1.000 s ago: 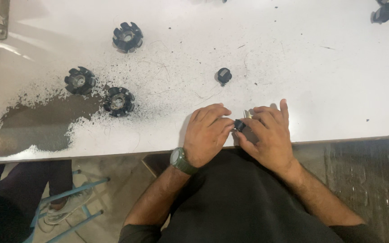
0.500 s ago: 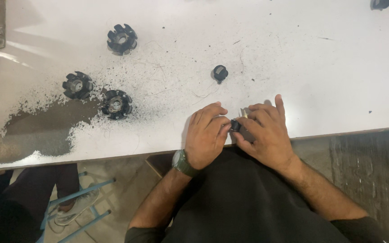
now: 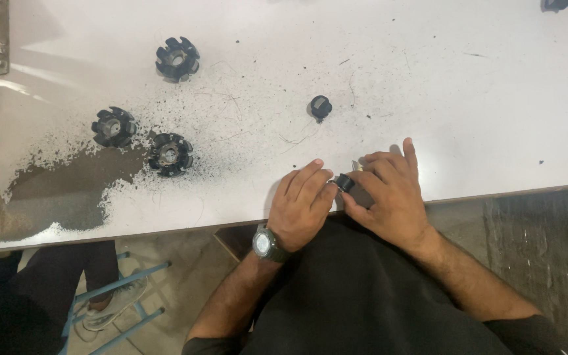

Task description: The person sits at a white workbench covered with black plastic hubs and small black insert pieces. They pick up a hub, press small black components into its slots by hand, occasionally using a small stick-like tool, and set the finished assembly aside, repeating this for many hubs across the episode.

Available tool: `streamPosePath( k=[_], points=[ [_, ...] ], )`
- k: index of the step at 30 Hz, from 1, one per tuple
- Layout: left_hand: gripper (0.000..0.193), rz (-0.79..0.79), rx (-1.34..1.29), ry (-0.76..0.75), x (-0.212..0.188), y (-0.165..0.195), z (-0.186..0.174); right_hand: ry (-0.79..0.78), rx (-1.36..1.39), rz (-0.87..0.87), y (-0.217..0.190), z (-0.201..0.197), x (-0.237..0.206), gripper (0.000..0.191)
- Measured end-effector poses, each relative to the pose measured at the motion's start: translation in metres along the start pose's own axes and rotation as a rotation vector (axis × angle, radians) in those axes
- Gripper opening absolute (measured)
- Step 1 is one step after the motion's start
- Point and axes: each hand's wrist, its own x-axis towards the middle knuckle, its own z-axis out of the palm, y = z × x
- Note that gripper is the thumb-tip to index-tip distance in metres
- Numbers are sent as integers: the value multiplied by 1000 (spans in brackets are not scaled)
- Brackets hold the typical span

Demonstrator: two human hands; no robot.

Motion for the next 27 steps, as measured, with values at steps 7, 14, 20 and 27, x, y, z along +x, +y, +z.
streamPosePath(
  k=[7, 14, 20, 27],
  points=[
    [11, -353, -305, -234, 8, -3, -14, -25, 24, -39, -3, -3, 0, 37],
    [11, -799, -808, -302, 1, -10, -17, -56, -8, -11, -8, 0, 2, 37],
    [9, -798, -830, -295, -7, -18, -13, -16, -5, -13, -14, 3, 2, 40],
    [11, -706, -681, -170, -8, -10, -7, 204, 188, -92, -18, 12, -16, 25]
  ],
)
